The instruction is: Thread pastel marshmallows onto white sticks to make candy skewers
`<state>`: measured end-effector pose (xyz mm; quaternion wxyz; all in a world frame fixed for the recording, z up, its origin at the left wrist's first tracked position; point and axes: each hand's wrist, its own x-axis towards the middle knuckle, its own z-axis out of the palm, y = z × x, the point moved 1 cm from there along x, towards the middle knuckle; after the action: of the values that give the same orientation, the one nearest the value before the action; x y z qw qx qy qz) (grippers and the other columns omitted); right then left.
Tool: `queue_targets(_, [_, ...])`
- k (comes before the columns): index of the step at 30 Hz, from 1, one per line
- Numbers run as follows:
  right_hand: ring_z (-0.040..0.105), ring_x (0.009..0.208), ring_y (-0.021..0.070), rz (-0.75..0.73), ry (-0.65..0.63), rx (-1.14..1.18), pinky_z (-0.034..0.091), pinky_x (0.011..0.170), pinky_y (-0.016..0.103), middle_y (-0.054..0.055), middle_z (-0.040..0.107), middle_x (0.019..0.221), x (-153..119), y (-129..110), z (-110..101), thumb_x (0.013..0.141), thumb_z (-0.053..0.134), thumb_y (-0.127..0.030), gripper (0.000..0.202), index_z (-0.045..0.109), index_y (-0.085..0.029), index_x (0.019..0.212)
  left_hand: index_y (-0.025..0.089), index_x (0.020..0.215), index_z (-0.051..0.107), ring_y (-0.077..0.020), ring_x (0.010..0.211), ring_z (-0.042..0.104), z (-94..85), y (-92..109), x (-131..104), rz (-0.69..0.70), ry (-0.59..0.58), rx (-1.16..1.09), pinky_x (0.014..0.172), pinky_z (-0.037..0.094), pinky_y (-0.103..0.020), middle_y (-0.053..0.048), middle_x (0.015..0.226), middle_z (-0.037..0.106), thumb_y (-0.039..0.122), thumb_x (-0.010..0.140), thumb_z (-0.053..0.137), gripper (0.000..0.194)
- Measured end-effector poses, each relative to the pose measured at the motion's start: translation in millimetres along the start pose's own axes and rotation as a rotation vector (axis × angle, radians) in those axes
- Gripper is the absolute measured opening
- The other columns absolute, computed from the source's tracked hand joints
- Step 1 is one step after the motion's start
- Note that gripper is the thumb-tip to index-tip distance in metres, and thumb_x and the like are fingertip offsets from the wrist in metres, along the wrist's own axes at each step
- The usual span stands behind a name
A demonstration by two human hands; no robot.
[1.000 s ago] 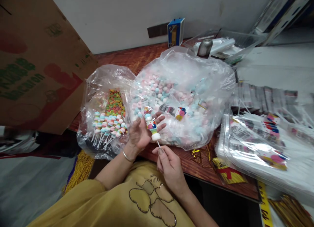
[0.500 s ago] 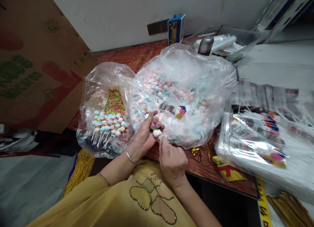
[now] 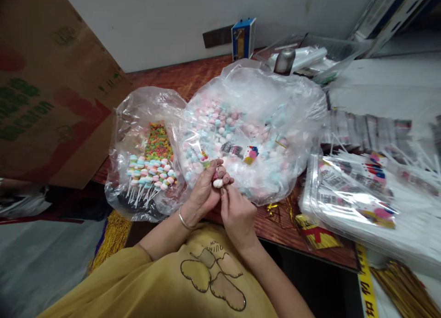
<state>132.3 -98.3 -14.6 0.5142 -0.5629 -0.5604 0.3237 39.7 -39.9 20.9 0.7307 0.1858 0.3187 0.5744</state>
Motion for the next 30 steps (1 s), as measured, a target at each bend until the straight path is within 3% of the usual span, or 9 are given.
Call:
queue_targets(4, [0.058,0.058,0.016,-0.375,0.131,-0.537,0.038,0.056,0.029,0.01,0.072,0.074,-3.2,9.0,-2.1,0.098,0.06,-0.029,0.022,0.071,-0.012,0.106,0.016,0.099,0.064,-0.0089,0.061,0.057,-0.1,2.9,1.6,0.008,0.081,-0.017,0.075,0.052,-0.027,0.005,0.067,0.054,0.049,0.079,0.079,0.042])
queue_targets(6, [0.057,0.055,0.0151,-0.382,0.091,-0.468,0.038,0.055,0.028,0.007,0.07,0.07,-5.0,9.7,-4.2,0.099,0.056,-0.027,0.02,0.071,-0.014,0.102,0.016,0.095,0.064,-0.0097,0.061,0.057,-0.3,4.6,1.0,-0.01,0.077,-0.023,0.074,0.052,-0.027,0.005,0.064,0.053,0.05,0.079,0.078,0.041])
queue_targets(9, [0.049,0.046,0.0118,-0.015,-0.084,0.055,0.037,0.047,0.025,0.0,0.06,0.059,-5.4,6.3,-5.9,0.1,0.053,-0.038,0.025,0.068,-0.018,0.093,0.017,0.091,0.063,-0.01,0.059,0.057,-1.3,5.8,-1.0,-0.033,0.016,-0.026,0.077,0.054,-0.029,0.007,0.06,0.05,0.052,0.077,0.08,0.041])
queue_targets(12, [0.025,0.03,0.006,0.439,-0.296,0.682,0.025,0.035,0.021,-0.011,0.037,0.044,-4.4,-1.4,-3.0,0.097,0.056,-0.048,0.029,0.06,-0.021,0.085,0.018,0.09,0.062,-0.0102,0.059,0.057,-2.8,5.1,-3.1,-0.076,-0.084,-0.034,0.083,0.055,-0.031,0.007,0.059,0.049,0.054,0.076,0.08,0.043])
queue_targets(16, [0.015,0.027,0.0039,0.591,-0.346,0.905,0.021,0.032,0.02,-0.015,0.031,0.041,-0.5,-9.2,0.8,0.089,0.064,-0.056,0.036,0.055,-0.022,0.082,0.018,0.089,0.063,-0.0109,0.061,0.06,-3.1,2.4,-4.9,-0.111,-0.153,-0.011,0.085,0.055,-0.032,0.007,0.059,0.051,0.055,0.076,0.079,0.043])
queue_targets(21, [0.059,0.056,0.0153,0.046,0.009,0.033,0.045,0.054,0.026,0.003,0.068,0.071,2.4,-0.1,-3.7,0.096,0.057,-0.046,0.031,0.066,-0.017,0.103,0.015,0.096,0.064,-0.0136,0.068,0.064,0.4,1.6,-5.7,-0.09,-0.036,0.054,0.072,0.053,-0.027,0.002,0.069,0.061,0.053,0.078,0.078,0.044])
queue_targets(24, [0.066,0.063,0.0178,-0.321,0.111,-0.436,0.045,0.061,0.028,0.009,0.075,0.081,1.3,7.7,-6.7,0.1,0.054,-0.031,0.023,0.069,-0.014,0.105,0.014,0.104,0.065,-0.0144,0.072,0.066,1.7,4.5,-3.5,-0.08,-0.004,0.026,0.074,0.053,-0.028,0.0,0.077,0.064,0.052,0.077,0.08,0.05])
queue_targets(27, [0.065,0.058,0.0169,-0.51,0.12,-0.581,0.044,0.06,0.028,0.009,0.077,0.08,0.5,10.6,-8.7,0.102,0.05,-0.023,0.021,0.068,-0.013,0.107,0.015,0.105,0.066,-0.0145,0.075,0.067,0.4,9.7,2.7,-0.044,0.0,-0.03,0.079,0.053,-0.03,0.0,0.081,0.065,0.051,0.076,0.081,0.049])
queue_targets(30, [0.069,0.062,0.0171,-0.503,0.129,-0.507,0.046,0.06,0.027,0.01,0.078,0.089,0.4,10.3,-9.4,0.102,0.051,-0.022,0.021,0.064,-0.012,0.116,0.016,0.101,0.066,-0.0133,0.074,0.066,-1.3,14.5,8.5,-0.023,0.017,-0.077,0.081,0.053,-0.031,0.0,0.08,0.065,0.041,0.077,0.082,0.039])
